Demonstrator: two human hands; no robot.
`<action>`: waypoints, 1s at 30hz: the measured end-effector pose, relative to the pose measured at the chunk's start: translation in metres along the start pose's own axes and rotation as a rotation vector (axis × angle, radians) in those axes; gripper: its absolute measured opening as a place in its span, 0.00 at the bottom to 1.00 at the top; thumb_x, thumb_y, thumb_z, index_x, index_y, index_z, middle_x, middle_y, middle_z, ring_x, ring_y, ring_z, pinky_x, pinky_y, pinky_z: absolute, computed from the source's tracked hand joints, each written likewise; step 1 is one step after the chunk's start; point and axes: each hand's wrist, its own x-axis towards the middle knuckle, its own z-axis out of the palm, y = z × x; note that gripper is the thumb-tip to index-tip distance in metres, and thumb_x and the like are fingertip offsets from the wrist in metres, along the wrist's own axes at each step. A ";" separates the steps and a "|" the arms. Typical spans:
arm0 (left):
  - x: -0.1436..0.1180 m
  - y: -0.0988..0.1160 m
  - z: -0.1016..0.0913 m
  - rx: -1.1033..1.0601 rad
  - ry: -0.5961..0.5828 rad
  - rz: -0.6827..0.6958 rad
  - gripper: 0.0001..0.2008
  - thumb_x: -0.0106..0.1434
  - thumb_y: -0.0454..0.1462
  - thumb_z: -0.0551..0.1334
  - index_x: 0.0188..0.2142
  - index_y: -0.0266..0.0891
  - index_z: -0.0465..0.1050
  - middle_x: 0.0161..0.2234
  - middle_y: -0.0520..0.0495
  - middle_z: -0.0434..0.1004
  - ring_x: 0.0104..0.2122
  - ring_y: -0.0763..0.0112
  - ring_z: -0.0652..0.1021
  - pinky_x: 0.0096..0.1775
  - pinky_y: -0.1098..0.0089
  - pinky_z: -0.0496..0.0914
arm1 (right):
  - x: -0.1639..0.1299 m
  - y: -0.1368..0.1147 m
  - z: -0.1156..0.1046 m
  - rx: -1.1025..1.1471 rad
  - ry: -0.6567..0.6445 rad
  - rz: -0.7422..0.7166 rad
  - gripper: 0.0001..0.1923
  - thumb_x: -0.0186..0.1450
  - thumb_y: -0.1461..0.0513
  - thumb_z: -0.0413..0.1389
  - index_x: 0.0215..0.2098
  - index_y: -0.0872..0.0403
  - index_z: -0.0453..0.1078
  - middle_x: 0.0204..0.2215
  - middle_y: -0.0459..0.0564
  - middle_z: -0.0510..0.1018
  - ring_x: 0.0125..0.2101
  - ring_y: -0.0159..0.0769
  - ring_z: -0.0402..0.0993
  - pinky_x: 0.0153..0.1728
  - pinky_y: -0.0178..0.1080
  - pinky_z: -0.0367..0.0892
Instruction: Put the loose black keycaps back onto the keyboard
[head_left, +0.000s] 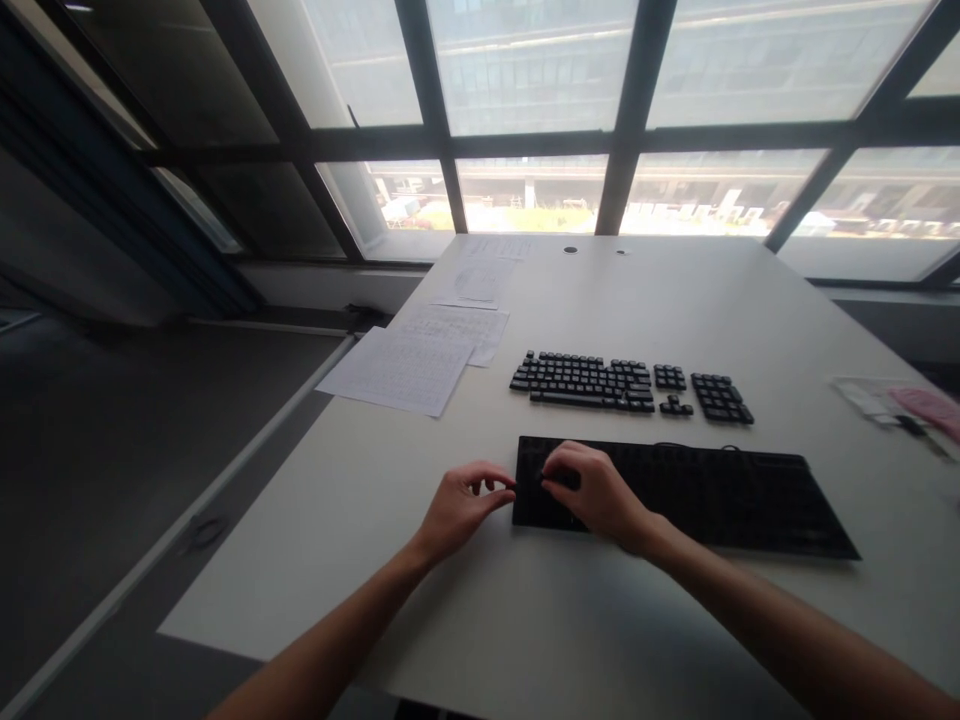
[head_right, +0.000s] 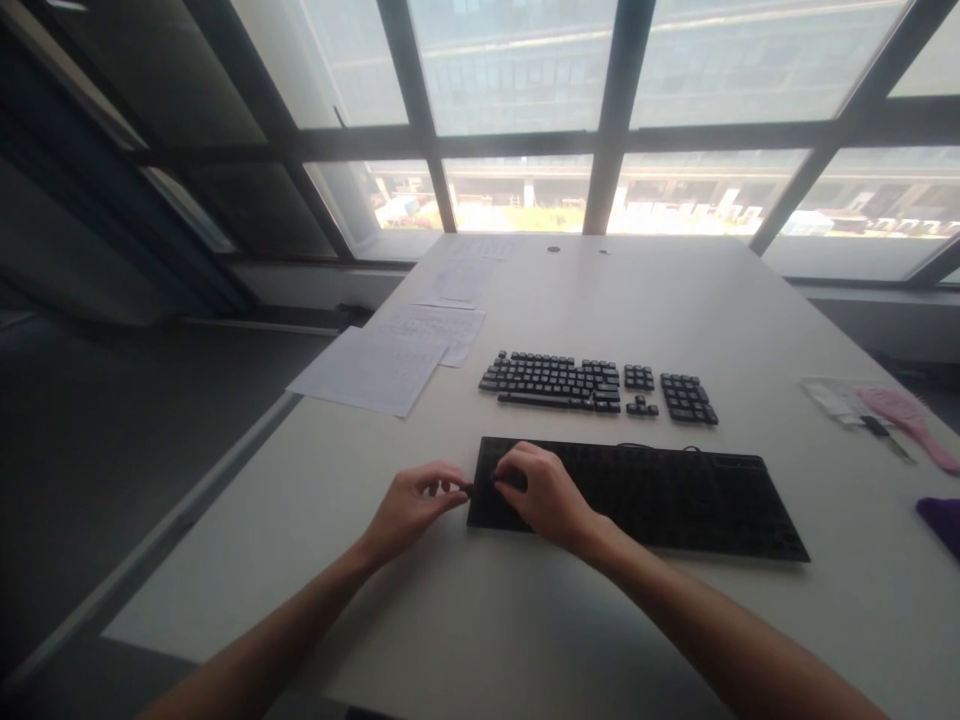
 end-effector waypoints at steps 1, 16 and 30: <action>-0.007 -0.001 0.003 -0.016 -0.015 0.005 0.07 0.60 0.43 0.71 0.35 0.45 0.83 0.37 0.46 0.84 0.35 0.64 0.81 0.37 0.65 0.75 | -0.013 -0.002 0.002 0.039 -0.011 0.006 0.05 0.63 0.68 0.63 0.35 0.52 0.74 0.35 0.47 0.77 0.35 0.36 0.75 0.39 0.38 0.70; -0.015 -0.004 0.015 0.106 -0.045 0.139 0.03 0.61 0.42 0.71 0.36 0.49 0.84 0.36 0.47 0.85 0.38 0.60 0.80 0.45 0.57 0.75 | -0.042 -0.001 0.028 -0.137 -0.026 -0.153 0.05 0.68 0.67 0.58 0.38 0.52 0.74 0.37 0.52 0.77 0.38 0.40 0.75 0.40 0.42 0.72; -0.014 -0.006 0.013 0.192 -0.035 0.245 0.04 0.63 0.39 0.70 0.38 0.47 0.84 0.37 0.48 0.85 0.38 0.63 0.79 0.42 0.61 0.75 | -0.042 -0.002 0.027 -0.133 -0.028 -0.100 0.07 0.67 0.69 0.59 0.41 0.52 0.74 0.38 0.52 0.77 0.39 0.42 0.74 0.41 0.44 0.72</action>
